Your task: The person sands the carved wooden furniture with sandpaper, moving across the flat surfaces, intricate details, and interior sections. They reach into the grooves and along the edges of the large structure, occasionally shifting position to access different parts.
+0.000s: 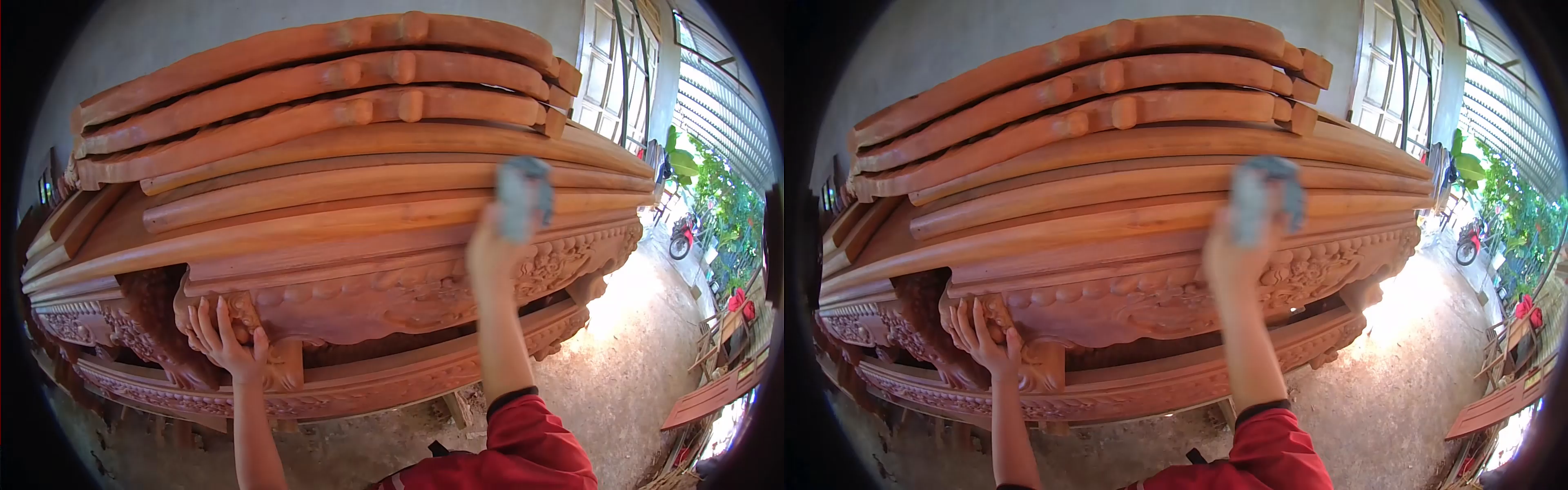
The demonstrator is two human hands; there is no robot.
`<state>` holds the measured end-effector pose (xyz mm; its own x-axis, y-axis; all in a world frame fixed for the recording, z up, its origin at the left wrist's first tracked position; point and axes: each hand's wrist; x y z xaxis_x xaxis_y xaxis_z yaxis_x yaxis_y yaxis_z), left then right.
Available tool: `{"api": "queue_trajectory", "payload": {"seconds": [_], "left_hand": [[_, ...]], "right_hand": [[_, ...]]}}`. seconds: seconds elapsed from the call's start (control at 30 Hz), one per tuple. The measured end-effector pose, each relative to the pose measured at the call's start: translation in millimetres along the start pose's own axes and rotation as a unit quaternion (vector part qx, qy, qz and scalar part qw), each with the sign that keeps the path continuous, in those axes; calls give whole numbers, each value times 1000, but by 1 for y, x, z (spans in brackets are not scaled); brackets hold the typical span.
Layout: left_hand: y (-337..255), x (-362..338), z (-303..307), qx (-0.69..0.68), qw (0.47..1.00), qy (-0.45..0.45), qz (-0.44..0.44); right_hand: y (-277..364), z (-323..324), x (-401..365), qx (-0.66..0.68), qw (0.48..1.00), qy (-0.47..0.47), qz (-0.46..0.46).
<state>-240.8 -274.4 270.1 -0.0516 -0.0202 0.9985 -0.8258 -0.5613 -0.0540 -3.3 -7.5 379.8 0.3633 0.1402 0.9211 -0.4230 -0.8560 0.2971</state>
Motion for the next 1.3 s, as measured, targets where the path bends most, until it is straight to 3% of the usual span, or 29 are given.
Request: {"api": "queue_trajectory", "payload": {"seconds": [0.03,0.07,0.1,0.2,0.27,0.33,0.37,0.43,0.47,0.5,0.53,0.6,0.63,0.7,0.73,0.77,0.8,0.87,0.97,1.0,1.03,1.1,1.17,1.3], "left_hand": [[-1,0,1,-2,1000,-1,-2],[-1,-1,1,4,1000,0,-1],[0,0,0,10,1000,1,-3],[-1,0,0,10,1000,-4,-4],[-2,1,1,13,1000,-3,-4],[-1,0,1,13,1000,-1,1],[-2,-1,1,14,1000,0,7],[-1,0,3,16,1000,12,3],[0,0,2,10,1000,9,6],[1,-1,3,13,1000,8,5],[1,-1,3,11,1000,10,8],[0,0,2,-4,1000,0,11],[0,1,2,-4,1000,2,9],[1,-1,0,9,1000,-2,14],[2,-1,0,3,1000,-2,23],[3,-2,1,12,1000,-5,26],[4,-2,1,7,1000,-1,24],[4,-1,1,-5,1000,-4,23],[4,0,4,-11,999,11,32],[4,0,5,-17,999,15,37],[4,-1,5,-18,999,17,34],[6,-2,4,-20,999,23,34],[7,-2,5,-25,998,37,35],[9,1,11,-28,998,44,40]], "right_hand": [[26,0,-10,52,995,68,55],[40,3,-19,2,968,192,162],[44,1,-29,73,947,169,263],[37,12,-14,-26,962,186,199],[-12,3,-7,74,995,32,57],[-19,16,12,-63,997,-13,-53],[-17,12,12,-62,997,-9,-48],[5,-3,2,37,990,-51,-129],[30,-8,-11,25,997,-29,-66],[53,-17,-25,106,992,62,-32],[90,-15,-32,110,992,18,52],[123,-16,-63,105,955,190,204],[129,-18,-67,76,950,175,247],[117,-16,-50,84,955,195,207],[109,-6,-32,58,969,201,134],[83,-15,-37,53,988,120,76],[58,-22,-37,149,988,41,-29],[37,-10,-13,16,998,-51,-13],[60,-21,-33,-41,997,-55,-45],[90,-27,-43,10,999,-36,-21],[119,-26,-52,33,999,41,-7],[149,-34,-78,75,981,105,147],[178,-33,-97,27,967,208,147],[154,-24,-74,-15,987,136,82]]}}
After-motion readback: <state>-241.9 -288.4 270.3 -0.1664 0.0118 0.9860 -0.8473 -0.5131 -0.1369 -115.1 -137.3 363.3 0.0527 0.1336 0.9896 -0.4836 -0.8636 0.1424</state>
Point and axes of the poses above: each hand's wrist, its own x-axis towards the middle knuckle, its own z-axis out of the back of the hand, y = z × x, and after that the axes turned 9 degrees about -y, right-handed
